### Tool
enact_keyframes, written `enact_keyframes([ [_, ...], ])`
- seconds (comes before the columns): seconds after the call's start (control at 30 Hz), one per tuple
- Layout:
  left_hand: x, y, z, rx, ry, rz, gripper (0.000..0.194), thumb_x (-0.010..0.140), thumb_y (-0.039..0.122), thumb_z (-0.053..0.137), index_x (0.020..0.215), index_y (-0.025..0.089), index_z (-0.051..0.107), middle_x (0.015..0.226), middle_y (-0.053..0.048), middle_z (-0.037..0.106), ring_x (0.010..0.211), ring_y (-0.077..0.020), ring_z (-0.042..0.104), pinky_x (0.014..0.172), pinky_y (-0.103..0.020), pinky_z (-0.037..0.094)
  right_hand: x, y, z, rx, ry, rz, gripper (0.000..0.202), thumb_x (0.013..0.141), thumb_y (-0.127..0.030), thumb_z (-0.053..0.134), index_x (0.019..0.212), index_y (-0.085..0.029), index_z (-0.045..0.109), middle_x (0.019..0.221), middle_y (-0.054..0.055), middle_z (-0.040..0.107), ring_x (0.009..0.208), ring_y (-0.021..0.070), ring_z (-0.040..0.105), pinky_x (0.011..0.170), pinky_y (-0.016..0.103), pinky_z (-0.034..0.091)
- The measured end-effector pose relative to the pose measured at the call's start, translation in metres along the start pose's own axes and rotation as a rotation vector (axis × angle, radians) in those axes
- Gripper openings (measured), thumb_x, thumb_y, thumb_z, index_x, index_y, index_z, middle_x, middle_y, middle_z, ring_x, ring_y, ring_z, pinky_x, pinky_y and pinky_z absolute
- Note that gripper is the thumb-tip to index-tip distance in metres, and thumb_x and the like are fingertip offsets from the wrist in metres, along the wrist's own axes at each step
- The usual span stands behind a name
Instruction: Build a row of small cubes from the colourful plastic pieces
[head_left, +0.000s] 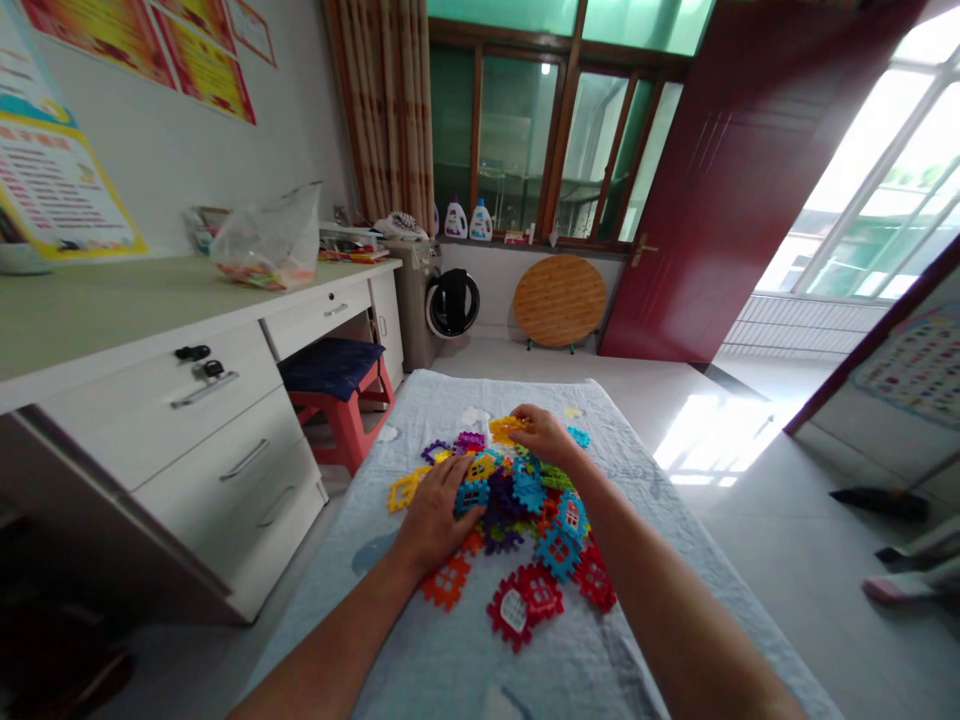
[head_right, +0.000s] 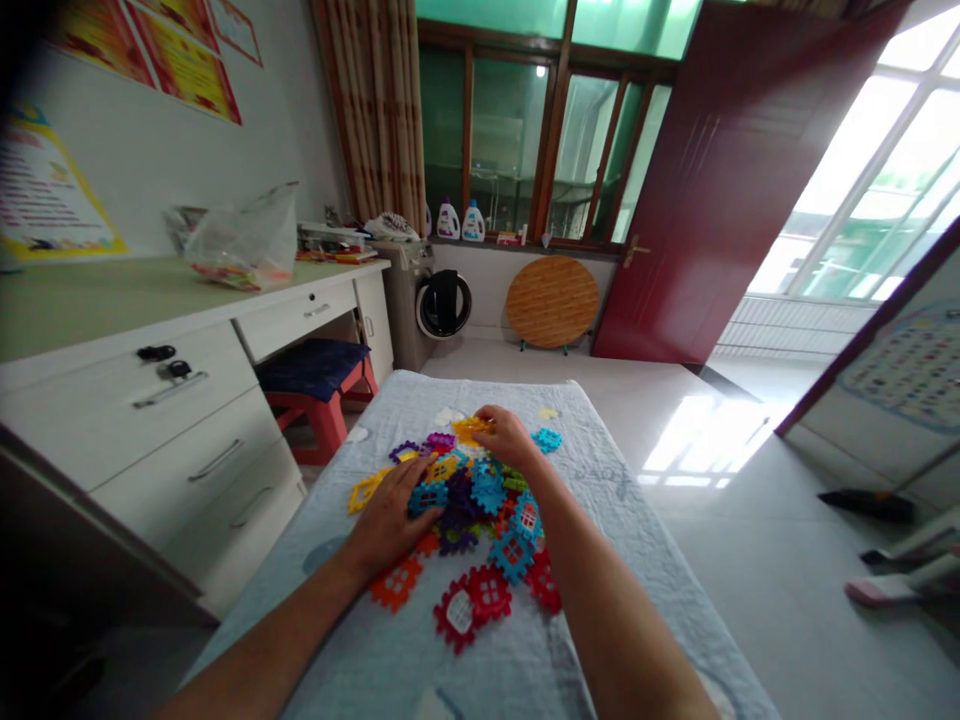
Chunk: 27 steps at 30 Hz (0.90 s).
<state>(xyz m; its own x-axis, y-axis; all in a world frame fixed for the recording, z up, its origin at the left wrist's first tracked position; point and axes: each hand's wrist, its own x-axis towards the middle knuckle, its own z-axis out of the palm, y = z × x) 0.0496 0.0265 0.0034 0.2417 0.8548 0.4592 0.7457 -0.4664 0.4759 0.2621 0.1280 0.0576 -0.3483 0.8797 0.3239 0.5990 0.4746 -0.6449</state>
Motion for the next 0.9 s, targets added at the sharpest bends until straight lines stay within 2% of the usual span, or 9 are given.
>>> enact_keyframes([
  [0.1,0.0,0.003,-0.003,-0.04,0.041,0.027,0.062,0.078,0.035,0.06,0.134,0.022,0.038,0.131,-0.012,0.047,0.123,-0.0289,0.042,0.103,-0.05,0.035,-0.014,-0.015,-0.007,0.078,0.047,-0.031,0.025,0.073,-0.025,0.057,0.095,-0.017,0.064,0.081,0.001,0.064,0.067,0.0112,0.055,0.065,0.024,0.043],
  [0.23,-0.003,0.011,-0.007,-0.094,0.069,0.08,0.077,0.075,0.045,0.062,0.139,0.021,0.027,0.137,-0.014,0.04,0.129,-0.0303,0.035,0.106,-0.05,0.032,-0.033,-0.029,-0.006,0.04,0.072,-0.134,0.027,0.076,-0.024,0.057,0.101,-0.021,0.067,0.094,0.004,0.068,0.084,0.016,0.06,0.079,0.029,0.045],
  [0.4,-0.005,0.013,-0.002,-0.058,0.072,0.078,0.075,0.082,0.043,0.055,0.143,0.021,0.018,0.142,-0.015,0.034,0.133,-0.0299,0.03,0.107,-0.049,0.031,-0.046,-0.037,0.004,-0.009,0.041,-0.254,0.023,0.078,-0.019,0.056,0.095,-0.024,0.069,0.088,0.002,0.07,0.085,0.0154,0.061,0.083,0.029,0.043],
  [0.6,-0.003,0.009,-0.003,0.008,0.077,0.088,0.068,0.08,0.045,0.057,0.138,0.02,0.031,0.14,-0.014,0.034,0.132,-0.0298,0.03,0.108,-0.05,0.029,-0.058,-0.036,-0.001,-0.07,0.148,-0.203,0.012,0.08,-0.023,0.057,0.086,-0.021,0.067,0.083,0.003,0.067,0.083,0.0162,0.058,0.081,0.03,0.042],
  [0.73,-0.006,0.02,-0.008,0.039,0.058,0.15,0.073,0.076,0.054,0.059,0.137,0.021,0.035,0.143,-0.014,0.028,0.133,-0.0335,0.026,0.108,-0.053,0.026,-0.067,-0.024,-0.009,-0.091,0.248,-0.074,0.013,0.081,-0.024,0.054,0.088,-0.019,0.063,0.084,0.003,0.066,0.084,0.0168,0.057,0.08,0.032,0.042],
  [0.8,-0.01,0.031,-0.01,0.039,-0.005,0.259,0.079,0.072,0.059,0.06,0.137,0.023,0.035,0.145,-0.013,0.026,0.134,-0.0353,0.022,0.109,-0.055,0.022,-0.071,-0.014,-0.012,-0.106,0.242,-0.008,0.017,0.081,-0.025,0.054,0.094,-0.019,0.062,0.087,0.004,0.066,0.084,0.0173,0.058,0.08,0.032,0.042],
  [0.9,-0.019,0.054,-0.011,0.021,-0.181,0.442,0.087,0.064,0.069,0.06,0.137,0.027,0.037,0.146,-0.01,0.028,0.135,-0.0373,0.019,0.109,-0.057,0.018,-0.078,0.004,-0.02,-0.171,0.215,0.055,0.016,0.079,-0.026,0.054,0.09,-0.019,0.064,0.088,0.004,0.067,0.087,0.019,0.059,0.083,0.035,0.042],
])
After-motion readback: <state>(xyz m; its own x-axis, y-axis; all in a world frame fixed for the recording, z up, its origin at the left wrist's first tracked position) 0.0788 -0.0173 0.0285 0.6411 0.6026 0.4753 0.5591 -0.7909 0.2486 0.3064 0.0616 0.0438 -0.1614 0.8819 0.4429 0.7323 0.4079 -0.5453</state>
